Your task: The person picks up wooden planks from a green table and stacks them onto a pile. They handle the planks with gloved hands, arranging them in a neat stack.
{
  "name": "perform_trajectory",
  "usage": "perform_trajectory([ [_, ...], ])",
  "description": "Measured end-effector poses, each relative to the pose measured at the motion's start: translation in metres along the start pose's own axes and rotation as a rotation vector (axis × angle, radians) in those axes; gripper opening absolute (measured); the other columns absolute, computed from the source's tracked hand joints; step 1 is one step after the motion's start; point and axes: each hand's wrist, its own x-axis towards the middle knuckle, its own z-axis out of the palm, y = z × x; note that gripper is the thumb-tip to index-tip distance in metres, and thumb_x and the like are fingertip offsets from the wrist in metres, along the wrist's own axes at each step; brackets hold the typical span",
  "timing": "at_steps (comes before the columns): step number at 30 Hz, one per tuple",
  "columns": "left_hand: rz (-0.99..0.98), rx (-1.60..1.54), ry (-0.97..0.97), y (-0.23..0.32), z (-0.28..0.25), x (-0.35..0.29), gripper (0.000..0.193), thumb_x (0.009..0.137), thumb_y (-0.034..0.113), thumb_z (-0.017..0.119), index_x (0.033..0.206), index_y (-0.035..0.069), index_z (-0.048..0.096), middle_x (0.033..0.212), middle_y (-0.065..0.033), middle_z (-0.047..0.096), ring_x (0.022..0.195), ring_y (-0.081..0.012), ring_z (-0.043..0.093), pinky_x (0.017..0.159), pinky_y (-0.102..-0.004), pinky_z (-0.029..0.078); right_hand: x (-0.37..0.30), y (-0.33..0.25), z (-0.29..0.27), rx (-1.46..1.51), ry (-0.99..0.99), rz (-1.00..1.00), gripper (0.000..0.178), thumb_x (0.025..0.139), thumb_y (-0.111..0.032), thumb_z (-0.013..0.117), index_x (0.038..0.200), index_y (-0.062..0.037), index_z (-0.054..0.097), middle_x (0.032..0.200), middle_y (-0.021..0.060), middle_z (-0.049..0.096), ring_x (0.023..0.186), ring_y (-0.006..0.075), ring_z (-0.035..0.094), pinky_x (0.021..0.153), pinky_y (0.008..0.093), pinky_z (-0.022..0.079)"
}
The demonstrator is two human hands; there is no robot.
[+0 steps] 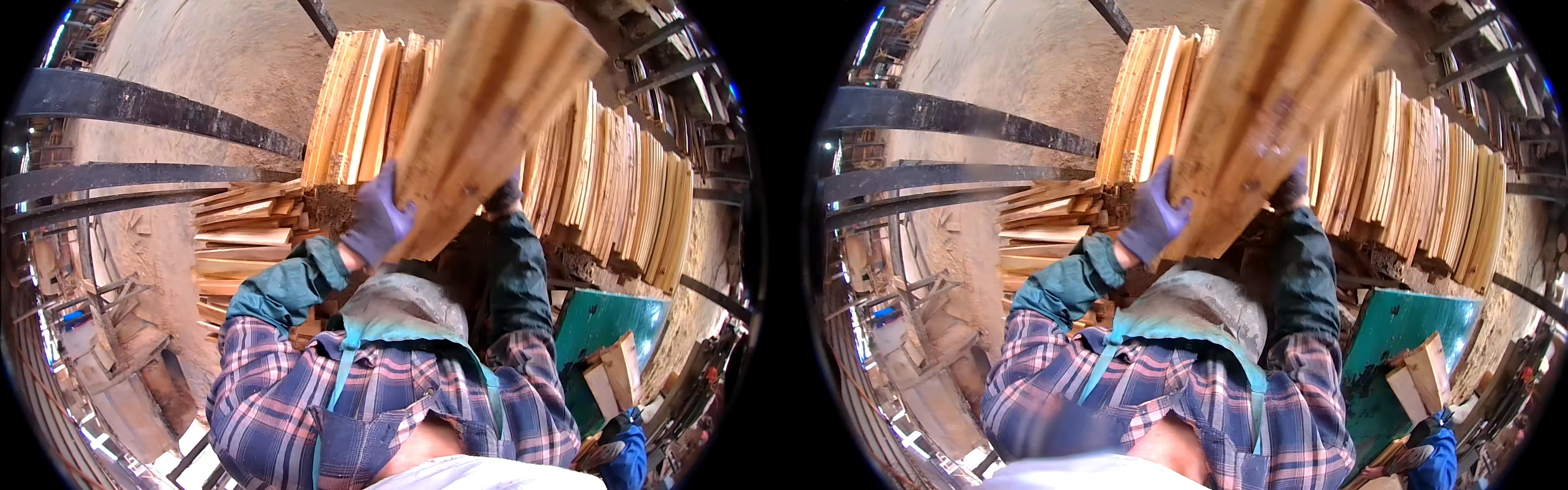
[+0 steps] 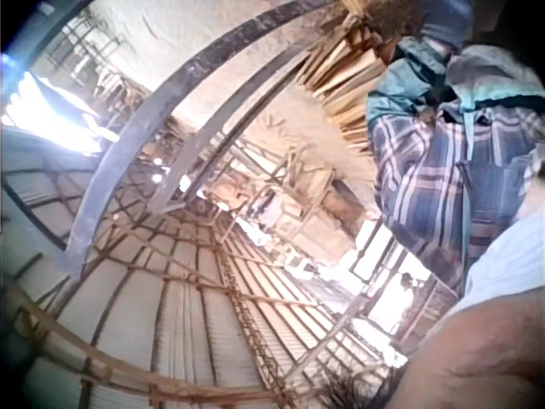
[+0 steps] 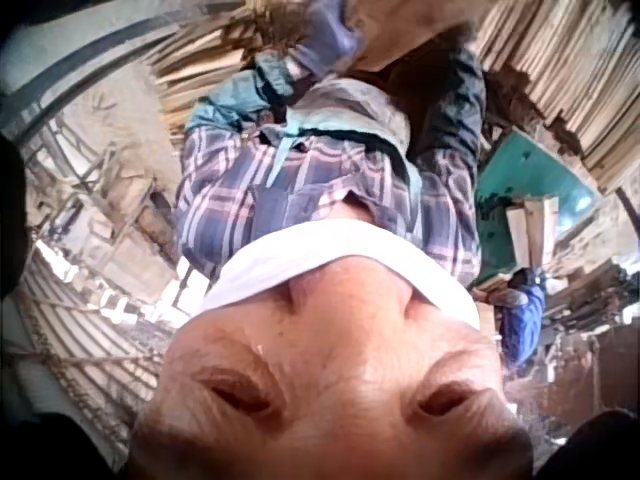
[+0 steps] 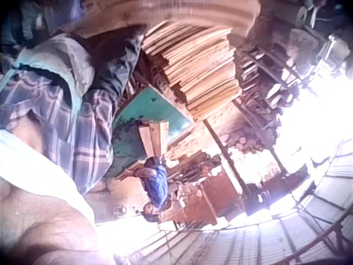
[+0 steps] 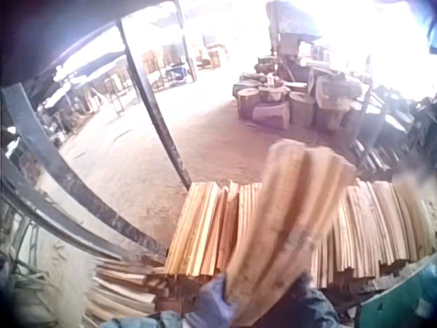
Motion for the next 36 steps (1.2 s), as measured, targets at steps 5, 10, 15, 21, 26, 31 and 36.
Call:
perform_trajectory([
  [5,-0.543,0.139,-0.166,-0.097,0.045,0.086,0.075,0.082,0.024,0.069,0.146,-0.001,0.04,0.115,-0.0316,0.066,0.108,-0.0433,0.066,0.094,-0.0485,0.052,0.078,0.14,-0.032,-0.927,0.091,-0.112,0.05,0.103,-0.047,0.047,0.126,-0.0034,0.057,0.105,0.0104,0.065,0.091,0.024,0.063,0.08,0.0383,0.054],
  [10,-0.848,0.107,0.0,-0.168,0.037,0.06,0.076,0.079,0.021,0.07,0.147,0.001,0.041,0.121,-0.0308,0.065,0.11,-0.0396,0.066,0.095,-0.045,0.052,-0.009,0.189,0.04,-1.322,0.109,0.082,0.069,0.102,-0.045,0.051,0.148,0.0047,0.04,0.149,0.0253,0.047,0.138,0.0369,0.045,0.113,0.0404,0.038],
  [15,-0.628,-0.023,0.03,-0.105,0.023,0.018,0.077,0.078,0.021,0.074,0.145,0.0,0.043,0.127,-0.0307,0.062,0.118,-0.0439,0.061,0.102,-0.0462,0.049,-0.021,0.098,0.027,-0.655,0.053,0.579,0.063,0.098,-0.048,0.061,0.14,-0.0015,0.055,0.13,0.0118,0.065,0.119,0.0241,0.061,0.097,0.0371,0.048],
  [21,-0.06,-0.061,-0.119,0.005,0.072,0.011,0.076,0.077,0.023,0.077,0.14,-0.007,0.047,0.122,-0.0283,0.065,0.115,-0.0367,0.065,0.098,-0.0416,0.051,-0.089,0.016,0.031,-0.249,-0.03,0.223,0.064,0.1,-0.038,0.062,0.151,-0.0048,0.041,0.137,0.0139,0.061,0.123,0.0238,0.058,0.1,0.0366,0.047],
  [26,0.35,-0.199,-0.385,0.104,0.137,-0.024,0.068,0.075,0.023,0.076,0.133,-0.006,0.054,0.109,-0.0269,0.067,0.097,-0.0418,0.067,0.087,-0.0452,0.054,-0.181,-0.047,0.021,-0.006,0.249,-0.21,0.064,0.093,-0.023,0.074,0.145,-0.0032,0.041,0.121,0.0097,0.063,0.109,0.017,0.061,0.092,0.031,0.052],
  [31,0.636,-0.095,-0.724,0.251,0.196,-0.063,0.054,0.075,0.023,0.078,0.12,-0.002,0.062,0.095,-0.023,0.068,0.088,-0.0414,0.067,0.076,-0.0459,0.054,-0.28,-0.113,-0.055,0.132,0.649,-0.45,0.036,0.091,-0.021,0.078,0.119,-0.0057,0.06,0.099,0.0026,0.066,0.091,0.0122,0.062,0.079,0.0297,0.054],
  [36,0.837,-0.157,-1.208,0.376,0.263,-0.16,0.067,0.078,0.028,0.078,0.131,-0.005,0.056,0.113,-0.0264,0.067,0.105,-0.04,0.067,0.09,-0.0418,0.053,-0.444,-0.121,-0.132,0.683,0.853,-0.73,0.019,0.094,-0.021,0.069,0.103,-0.0043,0.065,0.095,0.0055,0.067,0.084,0.0161,0.067,0.073,0.0301,0.056],
])
